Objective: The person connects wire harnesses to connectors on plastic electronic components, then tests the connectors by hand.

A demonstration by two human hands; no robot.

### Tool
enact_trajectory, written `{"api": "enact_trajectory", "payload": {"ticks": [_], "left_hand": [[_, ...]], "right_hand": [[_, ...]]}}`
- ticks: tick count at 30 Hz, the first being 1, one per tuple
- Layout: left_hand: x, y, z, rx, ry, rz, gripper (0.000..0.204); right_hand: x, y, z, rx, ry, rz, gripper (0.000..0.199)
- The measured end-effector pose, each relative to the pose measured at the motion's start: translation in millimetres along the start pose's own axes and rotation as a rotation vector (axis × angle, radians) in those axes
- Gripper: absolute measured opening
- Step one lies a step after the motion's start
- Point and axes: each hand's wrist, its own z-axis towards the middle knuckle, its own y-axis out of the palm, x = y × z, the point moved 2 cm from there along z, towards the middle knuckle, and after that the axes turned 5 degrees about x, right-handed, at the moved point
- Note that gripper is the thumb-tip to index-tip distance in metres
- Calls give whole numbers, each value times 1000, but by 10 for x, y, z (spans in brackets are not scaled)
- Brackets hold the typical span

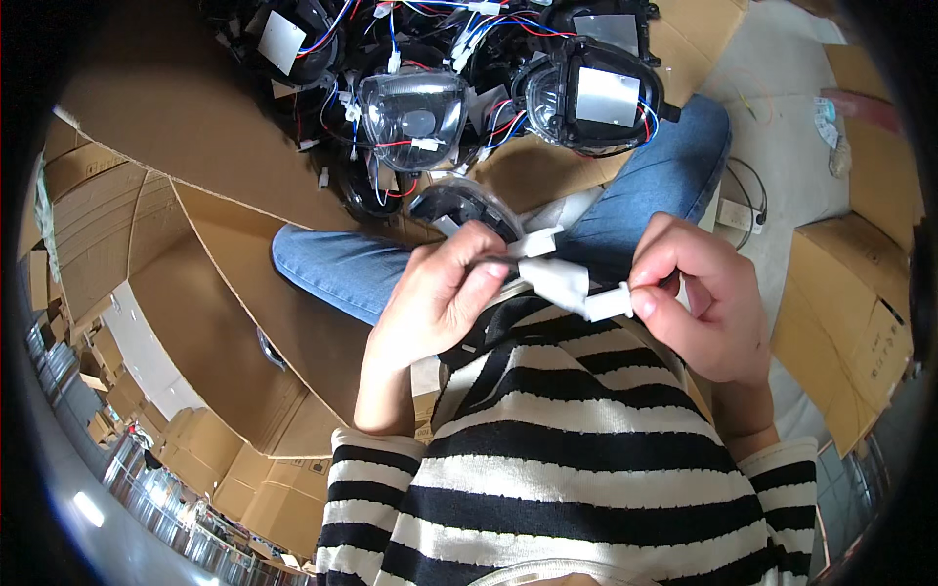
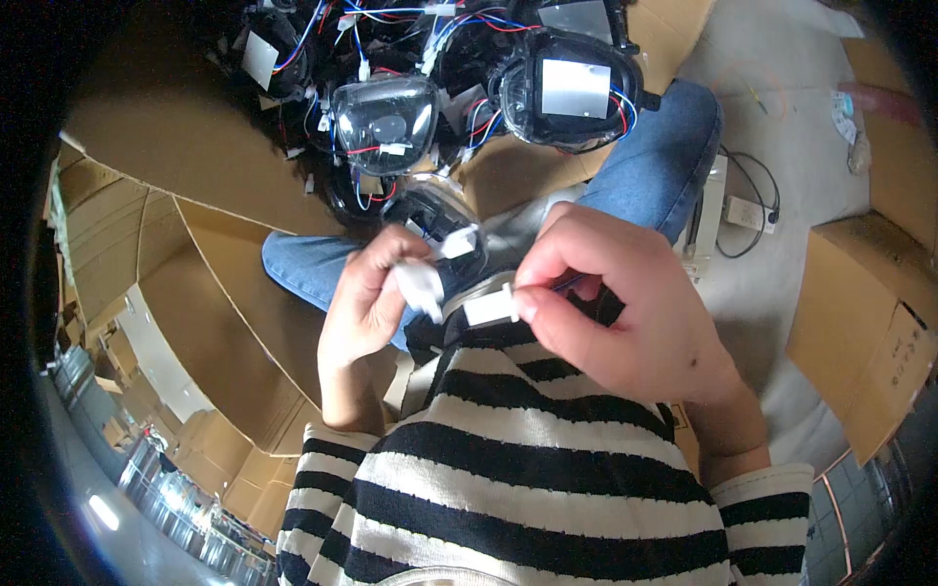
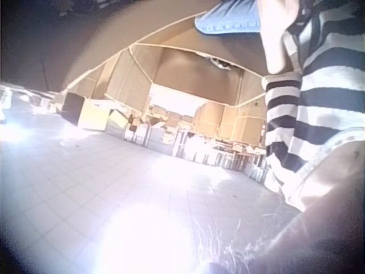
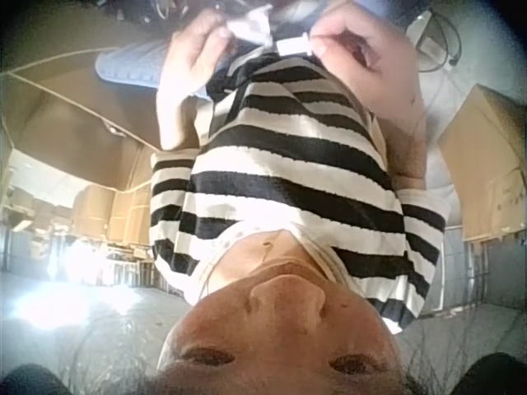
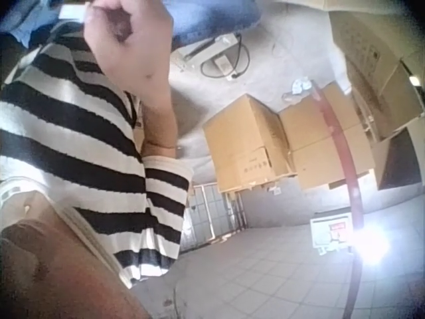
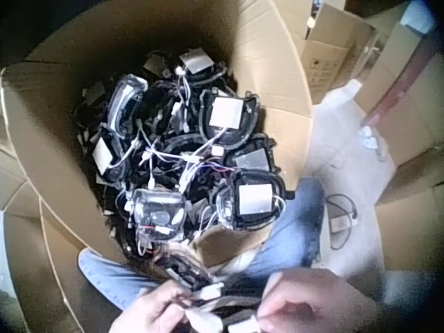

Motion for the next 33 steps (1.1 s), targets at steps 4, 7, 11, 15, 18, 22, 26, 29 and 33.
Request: {"api": "enact_trajectory", "payload": {"ticks": [4,7,11,15,18,22,26,29,33], "left_hand": [[-36,-2,-35,-199,-25,2,26],[-18,-38,-40,-367,-8,29,30],[35,-21,-9,-602,-100,150,31],[116,21,-24,-637,85,125,30],[129,42,-24,-784,31,218,31],[149,38,-7,-894,11,227,32],[139,30,-48,-990,-54,138,35],[155,27,-67,-1016,-69,132,38],[175,41,-92,-1029,-85,136,40]], "right_hand": [[-51,1,9,-2,-66,-25,4],[-51,-36,-17,60,-124,-33,4],[-102,-68,21,-2,-142,-94,4],[-66,-56,59,-62,-281,-120,4],[-71,-64,55,-104,-317,-166,5],[-89,-126,42,-166,-391,-295,6],[-94,-119,46,-188,-456,-514,9],[-63,-89,55,-199,-488,-539,12],[33,-38,65,-75,-621,-504,14]]}}
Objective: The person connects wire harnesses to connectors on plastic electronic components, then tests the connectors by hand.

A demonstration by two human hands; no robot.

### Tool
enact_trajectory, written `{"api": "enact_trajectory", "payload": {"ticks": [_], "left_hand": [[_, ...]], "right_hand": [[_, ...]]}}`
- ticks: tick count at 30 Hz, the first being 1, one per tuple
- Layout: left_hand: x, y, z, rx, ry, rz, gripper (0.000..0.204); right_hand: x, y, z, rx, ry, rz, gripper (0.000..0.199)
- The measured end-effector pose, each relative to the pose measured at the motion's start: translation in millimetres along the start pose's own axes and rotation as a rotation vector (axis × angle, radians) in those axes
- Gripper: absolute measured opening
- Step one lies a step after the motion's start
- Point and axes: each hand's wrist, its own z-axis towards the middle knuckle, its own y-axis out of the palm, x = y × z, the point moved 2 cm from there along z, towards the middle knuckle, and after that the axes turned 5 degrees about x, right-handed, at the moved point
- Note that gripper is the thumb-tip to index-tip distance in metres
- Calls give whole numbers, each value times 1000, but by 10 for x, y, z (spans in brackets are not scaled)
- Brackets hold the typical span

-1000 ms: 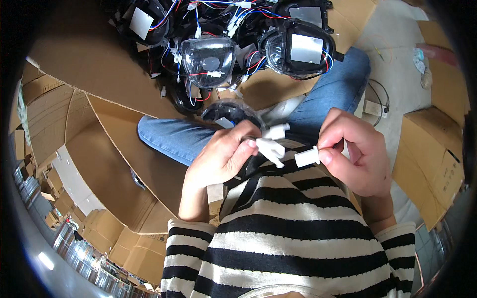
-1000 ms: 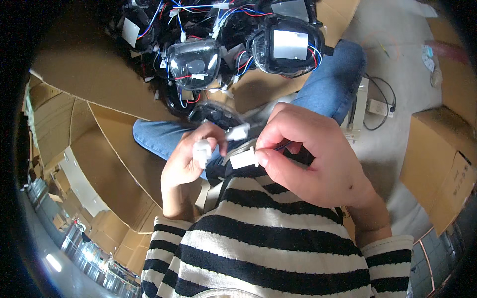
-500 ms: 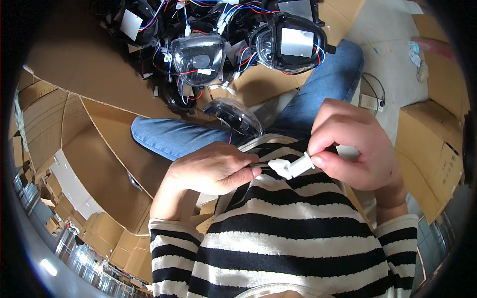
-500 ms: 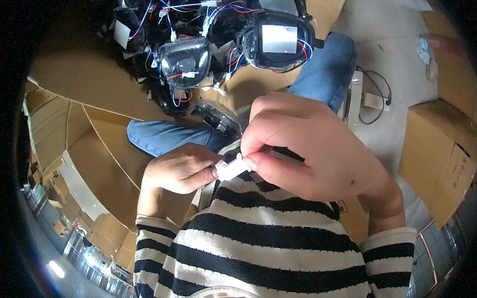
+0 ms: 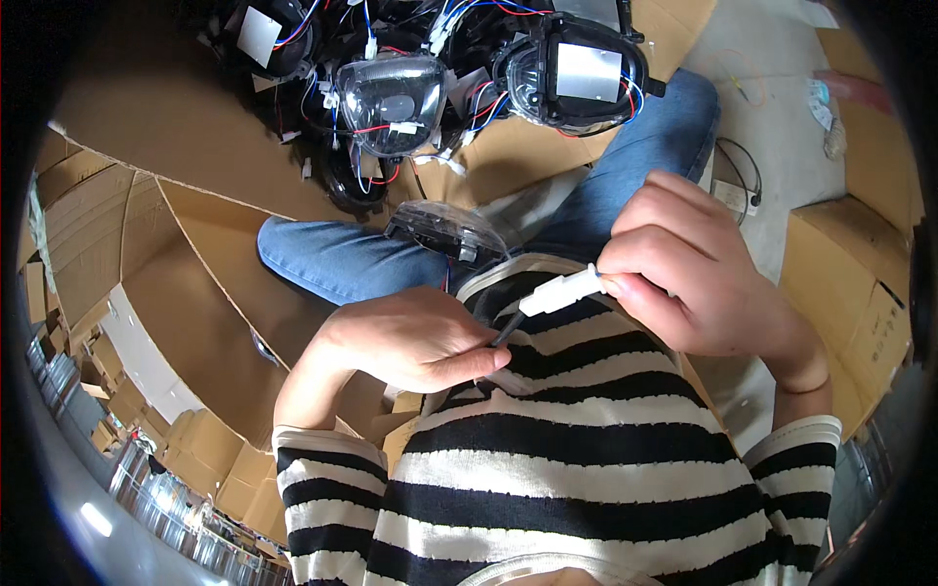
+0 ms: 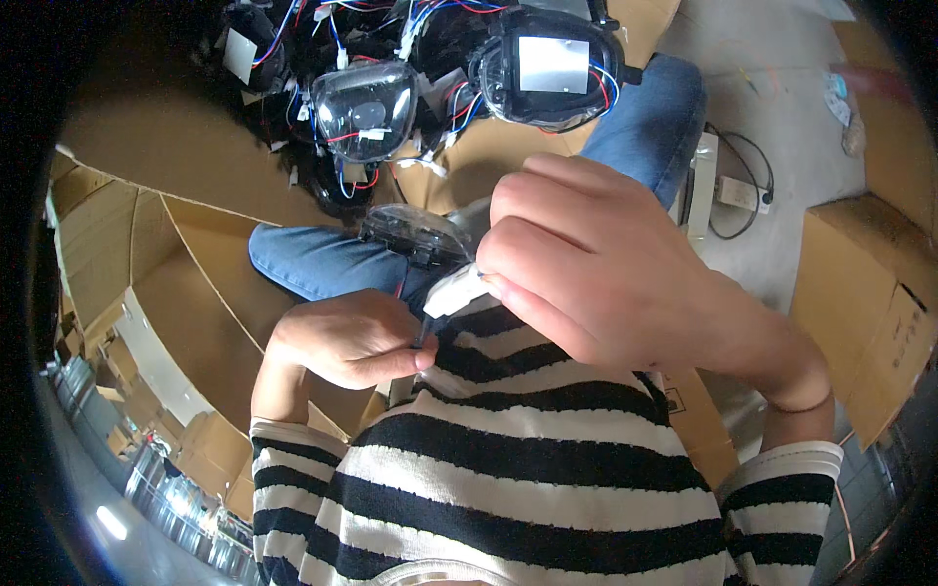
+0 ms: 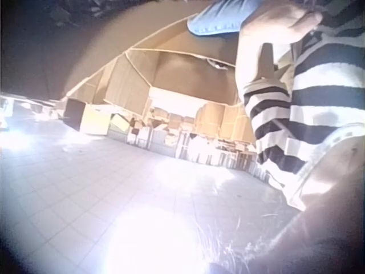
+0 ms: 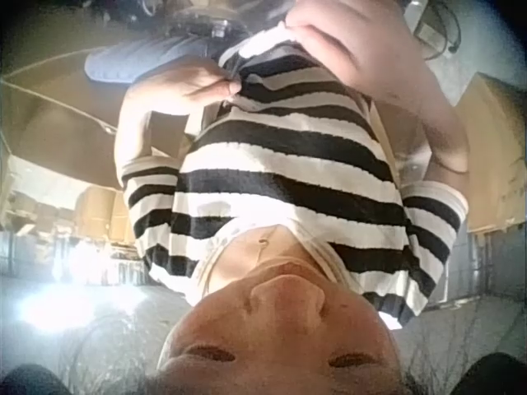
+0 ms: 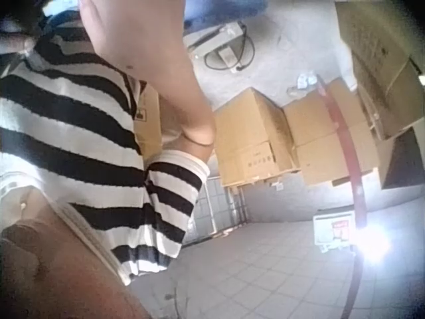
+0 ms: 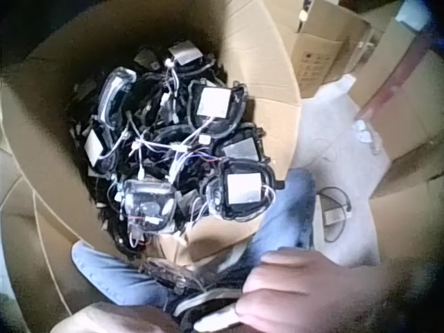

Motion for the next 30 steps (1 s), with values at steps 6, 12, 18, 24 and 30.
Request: {"api": "enact_trajectory", "payload": {"ticks": [6,12,18,24,30], "left_hand": [[7,27,-28,15,-10,58,40],[34,58,-419,568,138,13,35],[41,473,-2660,2019,135,8,55],[-269,689,-4087,2466,-531,443,37],[-1504,470,-3823,2463,-614,60,44]], "right_hand": [[9,82,-10,-132,19,24,13],[30,0,-28,23,261,254,7],[44,-68,-262,157,477,365,6],[5,75,-206,37,468,371,8],[-37,113,-159,-18,498,347,6]]}}
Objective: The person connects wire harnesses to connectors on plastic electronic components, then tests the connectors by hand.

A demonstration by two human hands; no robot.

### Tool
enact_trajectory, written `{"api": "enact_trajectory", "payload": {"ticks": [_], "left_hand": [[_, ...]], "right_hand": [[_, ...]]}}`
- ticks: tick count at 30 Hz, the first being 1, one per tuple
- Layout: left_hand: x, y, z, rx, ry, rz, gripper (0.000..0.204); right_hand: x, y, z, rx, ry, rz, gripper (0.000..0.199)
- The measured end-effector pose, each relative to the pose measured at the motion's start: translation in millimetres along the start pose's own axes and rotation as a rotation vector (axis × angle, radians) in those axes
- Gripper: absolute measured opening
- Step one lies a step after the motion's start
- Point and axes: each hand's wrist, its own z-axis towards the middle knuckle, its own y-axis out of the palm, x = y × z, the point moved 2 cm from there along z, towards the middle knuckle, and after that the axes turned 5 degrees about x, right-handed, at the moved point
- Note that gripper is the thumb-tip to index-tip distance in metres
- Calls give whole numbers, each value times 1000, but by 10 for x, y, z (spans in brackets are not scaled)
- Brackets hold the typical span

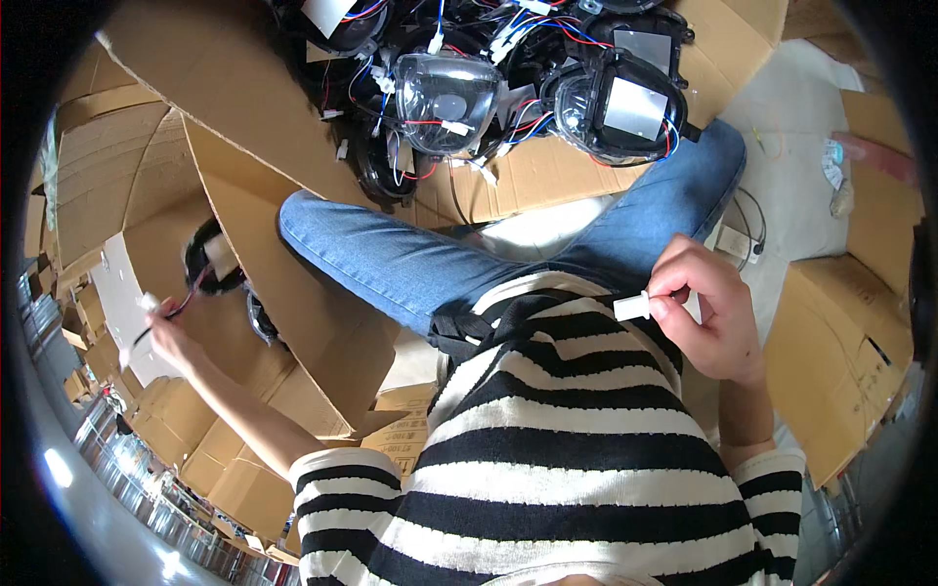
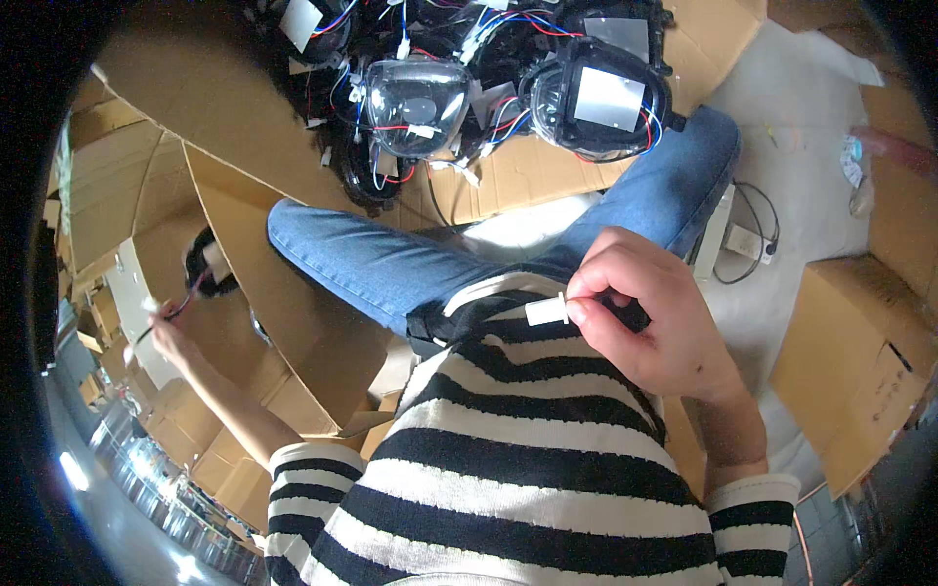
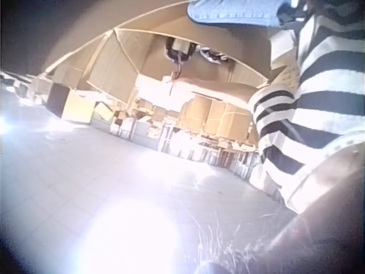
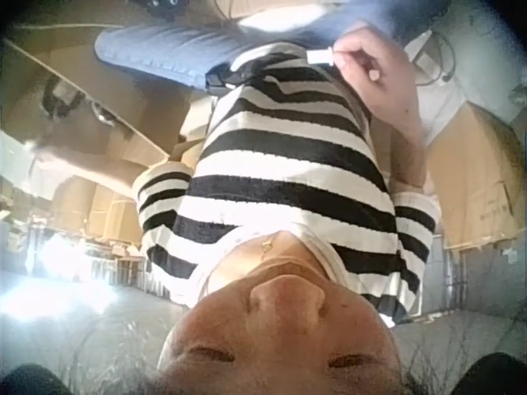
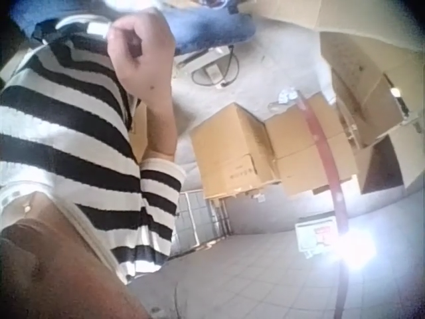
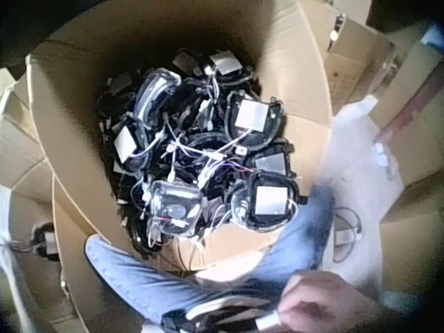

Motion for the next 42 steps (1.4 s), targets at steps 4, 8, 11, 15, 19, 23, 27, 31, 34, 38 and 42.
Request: {"api": "enact_trajectory", "payload": {"ticks": [4,8,11,15,19,23,27,31,34,38,42], "left_hand": [[-307,408,19,-289,108,526,31],[895,830,-1109,139,715,551,36],[1286,1330,-1882,-263,619,314,37],[801,2242,-2391,-660,685,472,64],[539,2773,-2616,-666,689,698,77],[352,2951,-2636,-466,689,739,59],[430,3064,-2550,-640,663,925,30],[385,3033,-2712,-640,829,904,24],[395,2903,-2733,-454,974,597,24],[598,2794,-2668,-814,660,468,25],[993,2356,-2677,-848,102,-229,20]], "right_hand": [[-1,33,1,-17,34,15,5],[35,97,43,-18,48,-45,5],[73,107,45,0,56,-76,5],[-10,203,140,-52,-3,-42,7],[17,194,115,-40,45,-52,6],[35,246,87,-18,78,-10,6],[44,275,132,-76,69,13,5],[26,294,156,-95,69,25,4],[39,340,145,-99,40,56,6],[71,357,143,-111,39,65,6],[63,385,162,-149,-16,58,6]]}}
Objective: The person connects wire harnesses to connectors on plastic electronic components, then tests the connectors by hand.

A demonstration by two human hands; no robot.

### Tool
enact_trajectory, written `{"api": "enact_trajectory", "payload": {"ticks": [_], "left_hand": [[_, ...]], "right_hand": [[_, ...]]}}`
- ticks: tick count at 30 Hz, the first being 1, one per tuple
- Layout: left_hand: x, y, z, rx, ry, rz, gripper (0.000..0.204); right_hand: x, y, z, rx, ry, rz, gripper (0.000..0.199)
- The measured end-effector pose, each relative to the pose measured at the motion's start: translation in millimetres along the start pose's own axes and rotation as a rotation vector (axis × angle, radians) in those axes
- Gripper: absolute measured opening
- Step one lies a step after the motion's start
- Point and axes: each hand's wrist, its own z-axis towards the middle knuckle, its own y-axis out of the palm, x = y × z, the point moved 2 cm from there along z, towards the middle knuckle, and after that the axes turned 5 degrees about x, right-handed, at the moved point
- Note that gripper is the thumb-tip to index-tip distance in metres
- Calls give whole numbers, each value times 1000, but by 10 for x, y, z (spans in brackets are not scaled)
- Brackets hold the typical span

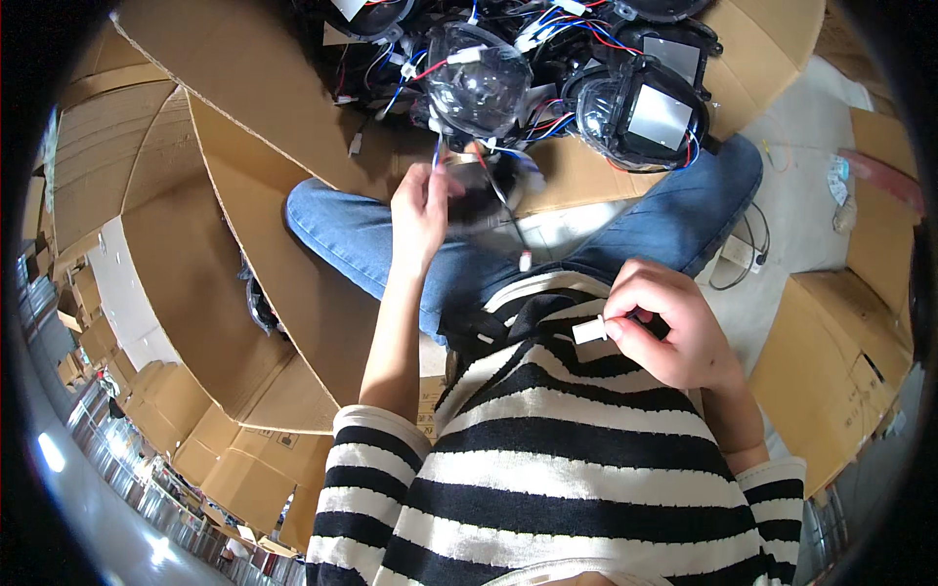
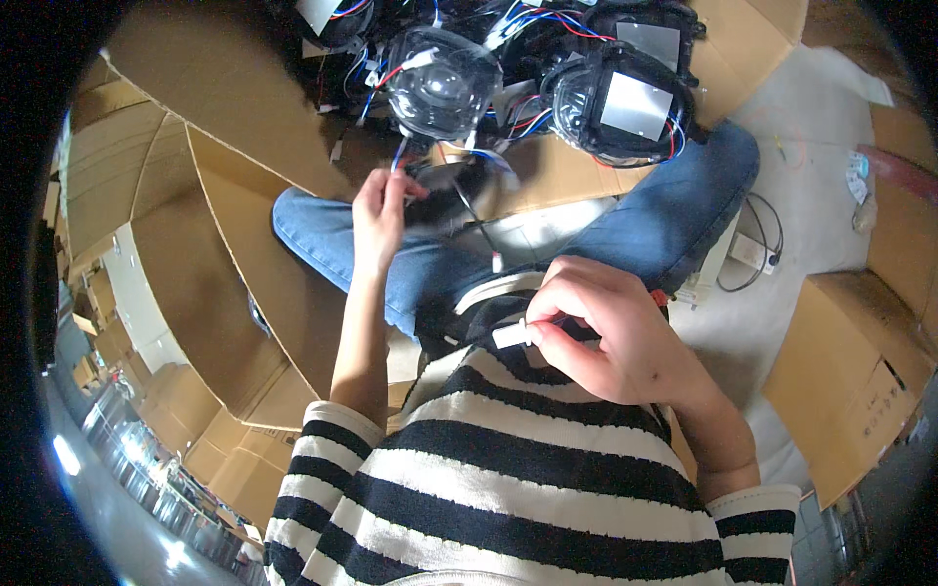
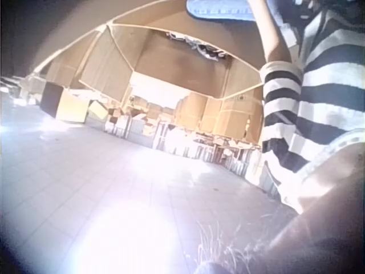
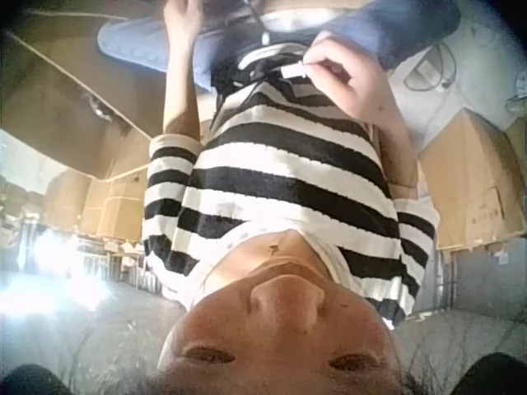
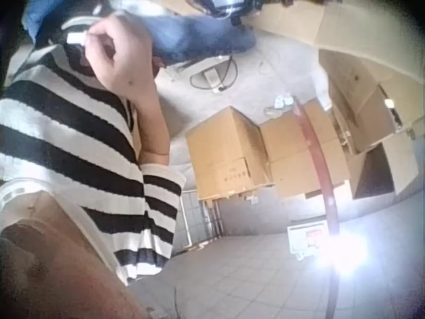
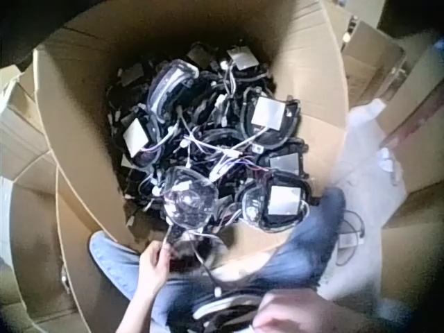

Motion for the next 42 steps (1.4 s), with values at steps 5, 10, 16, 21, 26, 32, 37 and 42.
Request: {"api": "enact_trajectory", "payload": {"ticks": [5,10,16,21,26,32,37,42], "left_hand": [[563,-83,-284,-284,-277,-575,20],[840,-190,-387,-412,-229,-315,30],[1072,-376,-455,-332,-162,161,24],[1108,-390,-637,-404,26,-134,20],[1025,-237,-646,-294,329,-15,26],[1138,-138,-642,-193,551,141,38],[1129,-121,-661,-135,593,238,42],[1141,-92,-663,-136,616,276,44]], "right_hand": [[-22,20,34,-29,13,32,5],[-77,44,40,-41,-34,57,5],[-76,37,32,-40,-30,62,5],[-108,47,18,-24,-43,66,7],[-260,47,38,1,-4,64,6],[-238,121,75,210,6,62,9],[-240,59,88,262,-73,-162,11],[-170,101,113,325,-167,-298,10]]}}
